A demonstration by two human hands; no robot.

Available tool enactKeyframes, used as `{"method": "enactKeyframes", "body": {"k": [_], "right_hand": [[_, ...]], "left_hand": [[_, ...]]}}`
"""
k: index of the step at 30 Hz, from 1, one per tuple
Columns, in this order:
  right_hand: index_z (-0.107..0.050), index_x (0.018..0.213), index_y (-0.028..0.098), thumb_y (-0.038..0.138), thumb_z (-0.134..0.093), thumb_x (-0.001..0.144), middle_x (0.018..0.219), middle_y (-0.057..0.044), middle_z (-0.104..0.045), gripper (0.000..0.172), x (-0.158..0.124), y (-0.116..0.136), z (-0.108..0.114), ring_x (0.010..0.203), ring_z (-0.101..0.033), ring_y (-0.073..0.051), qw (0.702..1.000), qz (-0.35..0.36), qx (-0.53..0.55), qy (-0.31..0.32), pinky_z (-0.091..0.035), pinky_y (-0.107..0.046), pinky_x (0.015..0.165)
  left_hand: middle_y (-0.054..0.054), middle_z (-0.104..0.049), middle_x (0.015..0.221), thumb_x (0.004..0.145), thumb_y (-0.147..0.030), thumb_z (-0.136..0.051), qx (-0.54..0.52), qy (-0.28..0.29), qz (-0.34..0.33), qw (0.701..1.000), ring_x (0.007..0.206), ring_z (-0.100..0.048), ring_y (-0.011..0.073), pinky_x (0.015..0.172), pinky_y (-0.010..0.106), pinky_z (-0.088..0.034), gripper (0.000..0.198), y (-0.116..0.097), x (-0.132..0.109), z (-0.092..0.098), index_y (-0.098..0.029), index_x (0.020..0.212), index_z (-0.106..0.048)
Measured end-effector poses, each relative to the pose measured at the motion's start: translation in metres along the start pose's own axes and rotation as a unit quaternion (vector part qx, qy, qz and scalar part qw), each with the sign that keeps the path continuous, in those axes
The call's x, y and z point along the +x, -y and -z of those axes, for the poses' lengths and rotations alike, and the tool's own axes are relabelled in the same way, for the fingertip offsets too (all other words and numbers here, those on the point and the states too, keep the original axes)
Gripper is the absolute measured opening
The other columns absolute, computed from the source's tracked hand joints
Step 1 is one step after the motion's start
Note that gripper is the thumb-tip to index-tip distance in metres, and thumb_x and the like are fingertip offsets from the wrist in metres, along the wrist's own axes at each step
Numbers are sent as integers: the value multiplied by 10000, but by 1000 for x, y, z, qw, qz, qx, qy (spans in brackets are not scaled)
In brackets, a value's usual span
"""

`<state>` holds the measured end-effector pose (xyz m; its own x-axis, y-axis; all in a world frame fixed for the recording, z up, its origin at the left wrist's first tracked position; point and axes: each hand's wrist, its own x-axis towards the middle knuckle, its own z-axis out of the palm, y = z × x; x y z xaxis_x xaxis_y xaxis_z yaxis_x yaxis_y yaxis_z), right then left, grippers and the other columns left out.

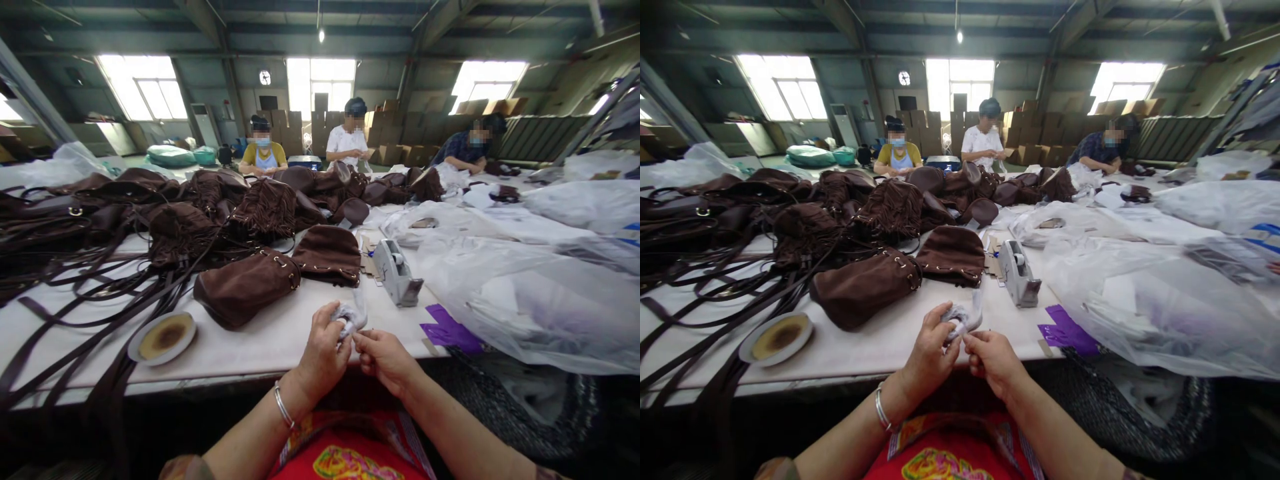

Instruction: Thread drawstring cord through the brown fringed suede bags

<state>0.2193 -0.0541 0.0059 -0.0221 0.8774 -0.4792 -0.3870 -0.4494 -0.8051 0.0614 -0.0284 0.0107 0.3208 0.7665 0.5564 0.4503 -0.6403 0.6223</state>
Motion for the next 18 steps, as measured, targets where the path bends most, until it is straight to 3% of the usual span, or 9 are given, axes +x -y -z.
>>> {"method": "enactKeyframes", "body": {"k": [5,8,10,12,14,16,18], "right_hand": [[-576,676,156,440,-925,532,598,52,-525,472,0,-1,-8,482,-387,-44,997,22,69,18,-357,-191,443],[-552,645,164,474,-907,559,571,53,-512,479,0,-3,-11,480,-388,-53,995,84,60,14,-341,-207,455],[-559,643,163,502,-879,604,568,45,-525,468,1,-4,-11,470,-393,-58,992,122,23,16,-318,-217,456],[-558,629,162,519,-847,653,542,43,-518,460,5,-5,-8,461,-394,-62,987,154,-24,22,-297,-222,457],[-561,620,164,549,-820,678,500,49,-492,468,9,-7,-5,447,-389,-68,984,168,-61,24,-285,-226,454],[-573,622,165,587,-806,674,476,50,-482,485,14,-9,-2,433,-382,-72,983,163,-76,25,-280,-230,448],[-583,621,164,601,-800,669,476,47,-490,490,18,-11,0,425,-381,-73,984,157,-77,32,-279,-232,446]], "left_hand": [[160,-589,1304,832,-205,-634,-108,5,151,983,1218,-569,282,1051,446,-455,102,0,3,0,-163,873,-717],[138,-646,1242,825,-290,-658,-185,18,248,951,1209,-574,283,1057,417,-431,154,-2,6,5,-172,750,-722],[132,-686,1140,824,-351,-670,-259,25,291,921,1119,-605,271,966,372,-474,238,-3,7,7,-163,680,-700],[111,-697,992,818,-413,-690,-367,42,332,868,882,-629,205,749,291,-499,283,-5,7,7,-141,742,-713],[73,-662,867,798,-447,-728,-480,61,370,793,688,-554,125,576,218,-410,339,-6,5,4,-119,883,-721],[44,-615,790,762,-455,-772,-558,68,393,727,641,-509,99,538,193,-360,384,-5,3,1,-109,911,-704],[38,-586,747,728,-461,-799,-598,60,400,692,655,-522,109,547,196,-374,389,-2,2,-3,-102,819,-681]]}}
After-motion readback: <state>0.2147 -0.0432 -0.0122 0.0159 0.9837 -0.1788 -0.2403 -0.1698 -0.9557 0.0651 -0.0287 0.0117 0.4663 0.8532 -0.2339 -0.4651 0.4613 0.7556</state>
